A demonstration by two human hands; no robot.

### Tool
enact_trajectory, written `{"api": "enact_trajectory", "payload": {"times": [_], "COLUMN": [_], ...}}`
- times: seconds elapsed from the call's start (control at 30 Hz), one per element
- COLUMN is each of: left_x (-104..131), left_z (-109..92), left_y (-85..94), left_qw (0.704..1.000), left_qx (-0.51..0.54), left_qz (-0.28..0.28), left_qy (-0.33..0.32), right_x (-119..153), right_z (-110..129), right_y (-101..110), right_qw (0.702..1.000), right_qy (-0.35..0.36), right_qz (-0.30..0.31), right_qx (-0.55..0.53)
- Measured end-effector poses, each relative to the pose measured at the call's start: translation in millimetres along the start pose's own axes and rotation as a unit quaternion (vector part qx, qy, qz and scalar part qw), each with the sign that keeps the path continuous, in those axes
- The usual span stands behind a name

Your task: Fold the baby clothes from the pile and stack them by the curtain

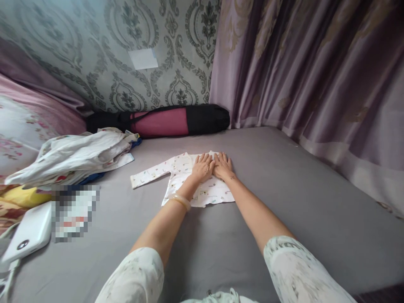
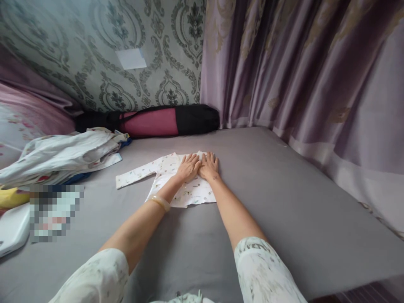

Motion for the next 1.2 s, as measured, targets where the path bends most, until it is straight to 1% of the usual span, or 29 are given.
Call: {"api": "enact_trajectory", "payload": {"times": [0.07, 0.13, 0.33, 0.5, 0.63, 0.73, 0.8, 0.9, 1.03, 1.13, 1.2], "left_x": [-0.1, 0.8, 5.6, 10.2, 12.2, 15.1, 18.4, 23.9, 27.7, 27.2, 27.0], "left_z": [2.3, 7.4, 25.6, 38.6, 43.5, 48.2, 51.5, 56.5, 63.8, 64.1, 62.6], "left_y": [-11.3, -15.4, -8.0, -2.1, 2.8, 7.8, 11.8, 15.8, 14.3, 12.9, 13.3], "left_qw": [0.999, 0.998, 0.995, 0.988, 0.989, 0.991, 0.992, 0.993, 0.992, 0.992, 0.992], "left_qx": [-0.006, -0.01, -0.065, -0.102, -0.081, -0.039, -0.03, -0.056, -0.079, -0.086, -0.088], "left_qz": [0.029, 0.036, 0.011, 0.0, 0.008, 0.021, 0.022, 0.011, -0.003, -0.008, -0.01], "left_qy": [0.028, 0.046, 0.081, 0.118, 0.123, 0.128, 0.122, 0.102, 0.097, 0.096, 0.094], "right_x": [0.5, 0.4, -2.1, -2.4, -2.1, -2.0, -1.9, -1.9, -3.2, -5.6, -7.4], "right_z": [0.2, 0.9, 0.4, 1.0, 0.9, 1.3, 1.5, 1.4, 1.3, 1.8, 4.3], "right_y": [0.3, 0.9, 1.5, 1.1, 0.2, 1.1, 1.8, 0.8, -0.1, -0.1, 4.6], "right_qw": [1.0, 1.0, 1.0, 1.0, 1.0, 1.0, 1.0, 1.0, 1.0, 1.0, 1.0], "right_qy": [0.002, 0.005, -0.008, -0.007, -0.008, -0.007, -0.007, -0.007, -0.004, -0.005, -0.007], "right_qz": [0.004, -0.001, -0.028, -0.022, -0.008, -0.011, -0.014, -0.008, 0.001, 0.02, 0.014], "right_qx": [0.006, 0.006, -0.007, 0.003, 0.013, 0.013, 0.011, 0.004, 0.001, 0.011, 0.026]}}
Point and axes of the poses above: each hand's wrist, its own x-axis away from the middle knuckle, its own y-axis out of the back of the hand, z = x × y, the point moved 9 cm from there along -x, towards the middle knuckle, and after that the axes turned 11 degrees about x, right-handed, at the moved point
